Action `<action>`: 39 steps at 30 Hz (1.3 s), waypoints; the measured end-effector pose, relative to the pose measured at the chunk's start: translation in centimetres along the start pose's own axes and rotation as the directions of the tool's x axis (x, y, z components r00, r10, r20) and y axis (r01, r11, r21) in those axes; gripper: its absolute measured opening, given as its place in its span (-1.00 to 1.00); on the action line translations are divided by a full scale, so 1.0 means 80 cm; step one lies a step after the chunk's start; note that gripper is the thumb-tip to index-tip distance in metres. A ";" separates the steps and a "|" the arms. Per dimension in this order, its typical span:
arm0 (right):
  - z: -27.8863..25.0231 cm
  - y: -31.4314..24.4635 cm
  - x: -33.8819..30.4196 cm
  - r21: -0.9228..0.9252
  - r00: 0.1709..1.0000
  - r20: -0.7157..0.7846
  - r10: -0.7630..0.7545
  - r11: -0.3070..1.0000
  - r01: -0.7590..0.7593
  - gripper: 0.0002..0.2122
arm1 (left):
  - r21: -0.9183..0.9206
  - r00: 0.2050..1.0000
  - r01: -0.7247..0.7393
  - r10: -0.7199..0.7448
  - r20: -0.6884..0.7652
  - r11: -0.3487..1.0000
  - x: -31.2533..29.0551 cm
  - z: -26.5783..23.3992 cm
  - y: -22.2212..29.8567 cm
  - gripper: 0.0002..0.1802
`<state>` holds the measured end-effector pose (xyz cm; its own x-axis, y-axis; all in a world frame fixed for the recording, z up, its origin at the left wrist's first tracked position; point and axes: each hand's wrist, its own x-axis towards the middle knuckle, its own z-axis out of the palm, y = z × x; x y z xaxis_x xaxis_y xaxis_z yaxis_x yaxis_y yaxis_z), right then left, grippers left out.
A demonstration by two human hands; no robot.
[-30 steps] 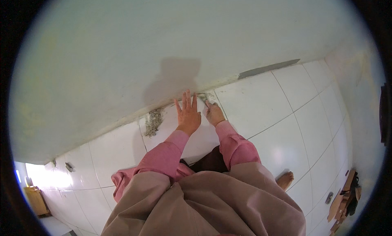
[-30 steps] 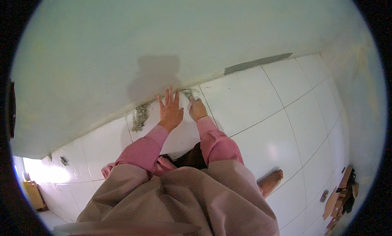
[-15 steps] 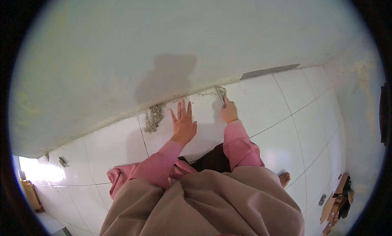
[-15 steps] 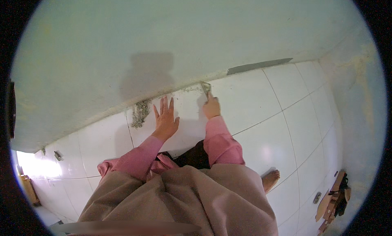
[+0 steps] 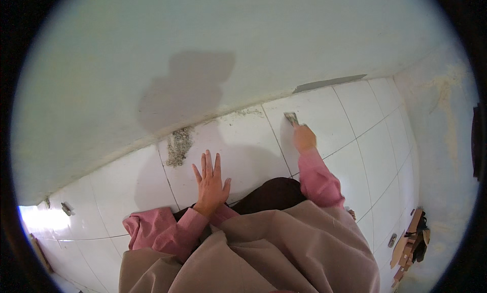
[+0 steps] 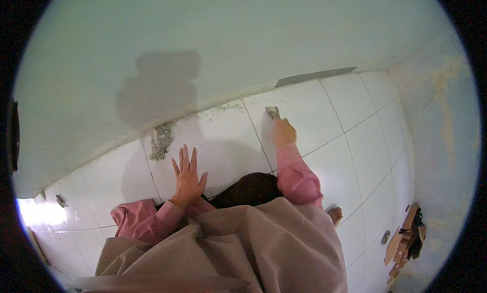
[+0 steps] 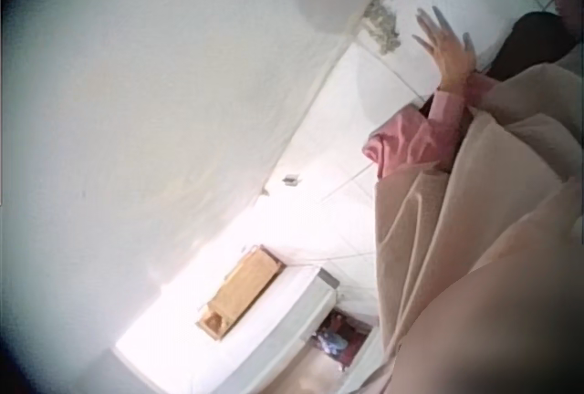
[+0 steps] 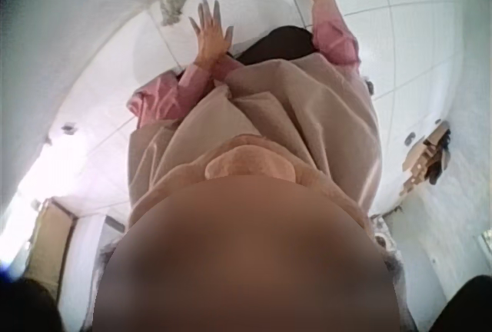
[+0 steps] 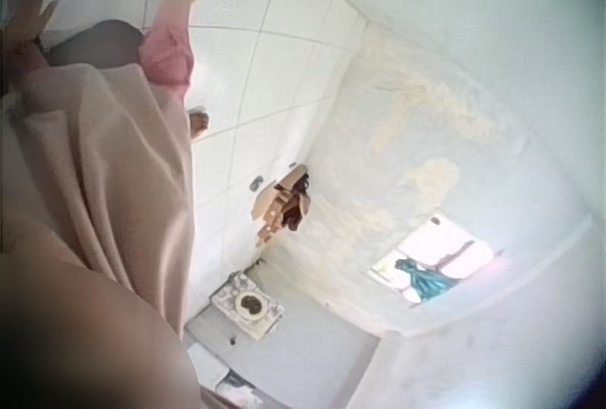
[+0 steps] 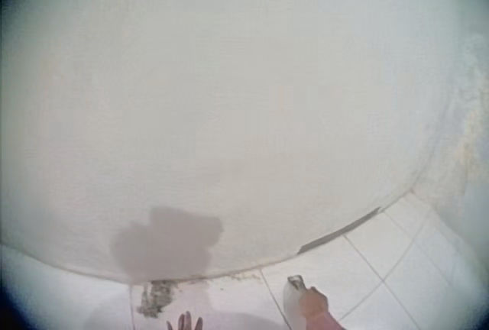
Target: The person kneels on a tiled floor and uses a metal scraper to remove material from the base of a white wall. They repeatedly scrape along the wall-floor junction, occasionally using their hand to clear debris.
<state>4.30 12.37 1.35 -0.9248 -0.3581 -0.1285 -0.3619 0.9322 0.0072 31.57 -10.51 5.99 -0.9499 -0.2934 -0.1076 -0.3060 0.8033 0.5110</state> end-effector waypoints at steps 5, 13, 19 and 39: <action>-0.021 -0.045 0.045 -0.010 0.998 0.064 0.013 1.000 -0.012 -0.79 | -0.011 0.998 -0.058 0.058 0.010 0.998 -0.016 -0.018 0.000 -0.15; -0.011 -0.068 -0.005 -0.081 0.993 0.032 -0.110 0.990 0.113 -0.80 | -0.054 0.987 -0.132 0.127 -0.096 0.990 -0.023 -0.025 -0.015 -0.28; -0.031 -0.085 0.031 -0.028 0.981 0.192 -0.005 1.000 0.011 -0.79 | -0.105 0.978 -0.173 0.159 -0.132 0.979 -0.021 -0.035 -0.028 -0.38; -0.034 -0.124 -0.062 -0.072 0.972 0.153 -0.177 0.979 0.189 -0.80 | -0.103 0.949 -0.242 0.214 -0.230 0.965 -0.019 -0.034 -0.024 -0.43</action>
<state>12.17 4.73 4.58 -0.8174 -0.5045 -0.2781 -0.5377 0.8414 0.0538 33.79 -13.04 7.48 -0.9526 -0.2259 0.2036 -0.0584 0.7930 0.6065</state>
